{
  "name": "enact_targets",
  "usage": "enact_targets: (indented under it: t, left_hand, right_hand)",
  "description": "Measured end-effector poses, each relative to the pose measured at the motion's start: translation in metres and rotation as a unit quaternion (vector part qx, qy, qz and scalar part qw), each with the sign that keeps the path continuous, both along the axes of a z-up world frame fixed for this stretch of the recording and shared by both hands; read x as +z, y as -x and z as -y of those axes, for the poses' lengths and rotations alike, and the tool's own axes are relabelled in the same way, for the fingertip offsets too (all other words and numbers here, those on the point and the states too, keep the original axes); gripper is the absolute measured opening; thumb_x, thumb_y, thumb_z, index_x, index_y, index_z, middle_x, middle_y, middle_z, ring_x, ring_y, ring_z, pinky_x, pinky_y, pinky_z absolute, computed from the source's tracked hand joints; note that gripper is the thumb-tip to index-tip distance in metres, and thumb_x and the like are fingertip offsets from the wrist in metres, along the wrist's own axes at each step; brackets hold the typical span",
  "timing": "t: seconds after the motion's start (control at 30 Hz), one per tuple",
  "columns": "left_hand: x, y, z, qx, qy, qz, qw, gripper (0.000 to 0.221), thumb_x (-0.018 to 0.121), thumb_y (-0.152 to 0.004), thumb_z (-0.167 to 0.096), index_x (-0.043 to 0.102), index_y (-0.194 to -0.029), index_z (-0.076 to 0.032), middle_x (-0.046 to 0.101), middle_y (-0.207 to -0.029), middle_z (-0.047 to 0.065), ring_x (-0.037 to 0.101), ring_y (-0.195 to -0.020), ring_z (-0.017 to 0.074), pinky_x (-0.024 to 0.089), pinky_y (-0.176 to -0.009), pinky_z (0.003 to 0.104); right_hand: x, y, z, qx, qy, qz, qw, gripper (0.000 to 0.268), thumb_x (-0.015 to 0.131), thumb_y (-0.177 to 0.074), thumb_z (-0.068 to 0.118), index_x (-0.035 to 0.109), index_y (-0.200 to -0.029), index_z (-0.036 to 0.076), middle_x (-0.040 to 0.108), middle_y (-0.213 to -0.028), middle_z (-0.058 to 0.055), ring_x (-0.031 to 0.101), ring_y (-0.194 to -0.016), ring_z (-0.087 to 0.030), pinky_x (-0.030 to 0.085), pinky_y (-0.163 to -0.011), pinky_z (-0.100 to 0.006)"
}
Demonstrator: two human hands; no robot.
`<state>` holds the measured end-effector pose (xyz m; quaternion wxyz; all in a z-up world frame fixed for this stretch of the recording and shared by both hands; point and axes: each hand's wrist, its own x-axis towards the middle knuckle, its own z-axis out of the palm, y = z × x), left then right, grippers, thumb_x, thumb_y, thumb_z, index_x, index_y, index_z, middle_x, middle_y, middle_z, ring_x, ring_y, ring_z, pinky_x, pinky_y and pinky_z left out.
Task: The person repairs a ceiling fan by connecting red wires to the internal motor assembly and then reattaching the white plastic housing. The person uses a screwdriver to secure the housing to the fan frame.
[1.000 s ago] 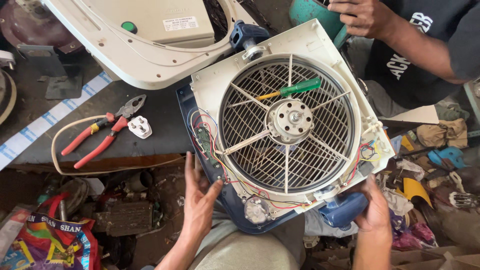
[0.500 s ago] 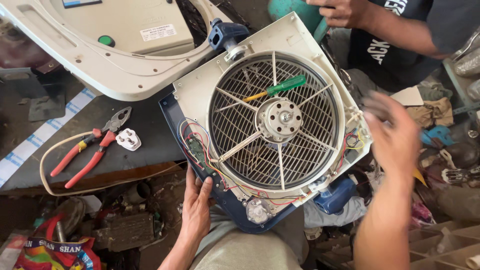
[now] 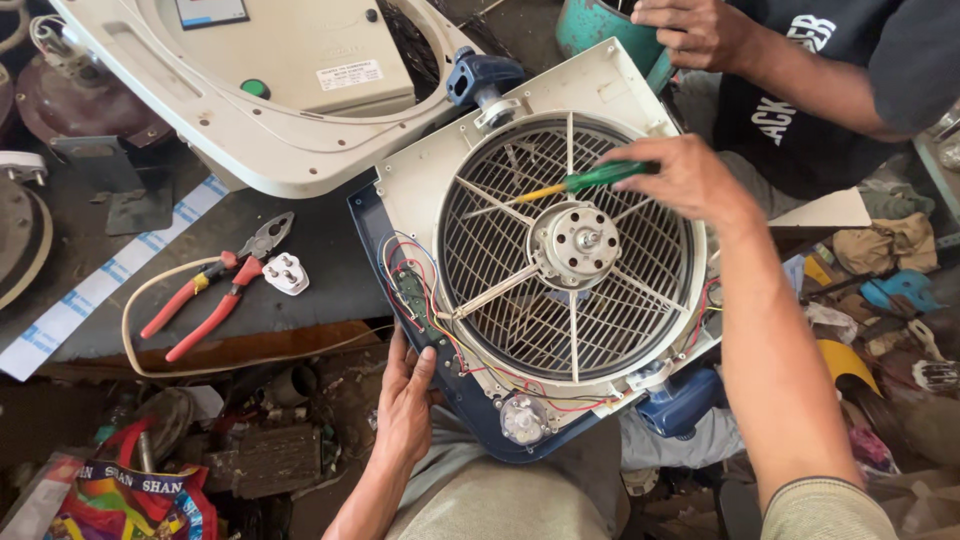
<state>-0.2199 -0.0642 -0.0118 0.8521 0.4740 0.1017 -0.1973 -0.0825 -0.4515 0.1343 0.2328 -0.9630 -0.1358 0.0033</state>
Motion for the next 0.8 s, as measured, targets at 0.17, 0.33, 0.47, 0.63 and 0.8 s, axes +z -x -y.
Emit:
enact_targets:
  t: [0.17, 0.33, 0.47, 0.63, 0.8]
  left_hand:
    - [-0.003, 0.0, -0.002, -0.001, -0.038, -0.002, 0.999, 0.07, 0.055, -0.101, -0.021, 0.024, -0.164, -0.015, 0.061, -0.142, 0.01, 0.067, -0.106, 0.0147, 0.055, -0.064, 0.023]
    - [-0.002, -0.001, -0.002, 0.01, -0.007, -0.017, 1.0, 0.067, 0.053, -0.1, -0.019, 0.027, -0.162, -0.014, 0.063, -0.138, 0.009, 0.068, -0.103, 0.0156, 0.058, -0.065, 0.028]
    - [-0.001, 0.0, -0.002, 0.021, -0.002, -0.022, 1.0, 0.065, 0.052, -0.101, -0.017, 0.028, -0.161, -0.013, 0.063, -0.135, 0.011, 0.069, -0.103, 0.0181, 0.062, -0.07, 0.034]
    - [0.0, -0.003, -0.002, 0.033, 0.004, -0.021, 0.999, 0.065, 0.051, -0.1, -0.016, 0.028, -0.16, -0.013, 0.063, -0.137, 0.011, 0.069, -0.107, 0.0187, 0.064, -0.072, 0.036]
    - [0.0, -0.003, -0.002, 0.045, 0.005, -0.014, 0.999, 0.063, 0.052, -0.101, -0.016, 0.031, -0.16, -0.012, 0.063, -0.139, 0.009, 0.069, -0.11, 0.0189, 0.063, -0.071, 0.035]
  right_hand:
    - [0.023, 0.03, 0.058, -0.148, -0.052, -0.042, 0.987, 0.035, 0.082, -0.09, 0.017, 0.076, -0.124, 0.013, 0.076, -0.093, -0.006, 0.057, -0.076, -0.01, 0.047, -0.068, -0.031]
    - [0.016, 0.078, 0.124, -0.192, -0.169, 0.08, 0.963, 0.033, 0.078, -0.1, 0.017, 0.073, -0.13, 0.006, 0.073, -0.104, -0.002, 0.063, -0.09, -0.007, 0.051, -0.083, -0.023]
    - [-0.024, 0.092, 0.158, -0.302, -0.304, 0.048, 0.902, 0.034, 0.075, -0.097, 0.02, 0.071, -0.129, 0.008, 0.075, -0.099, 0.0, 0.066, -0.086, -0.008, 0.054, -0.082, -0.025]
    - [-0.062, 0.09, 0.161, -0.361, -0.137, 0.002, 0.922, 0.034, 0.077, -0.095, 0.023, 0.074, -0.125, 0.008, 0.076, -0.103, -0.008, 0.066, -0.093, -0.018, 0.05, -0.088, -0.036]
    - [-0.083, 0.071, 0.152, -0.359, -0.011, -0.025, 0.933, 0.037, 0.08, -0.091, 0.03, 0.076, -0.122, 0.011, 0.074, -0.111, -0.018, 0.07, -0.101, -0.031, 0.051, -0.092, -0.042]
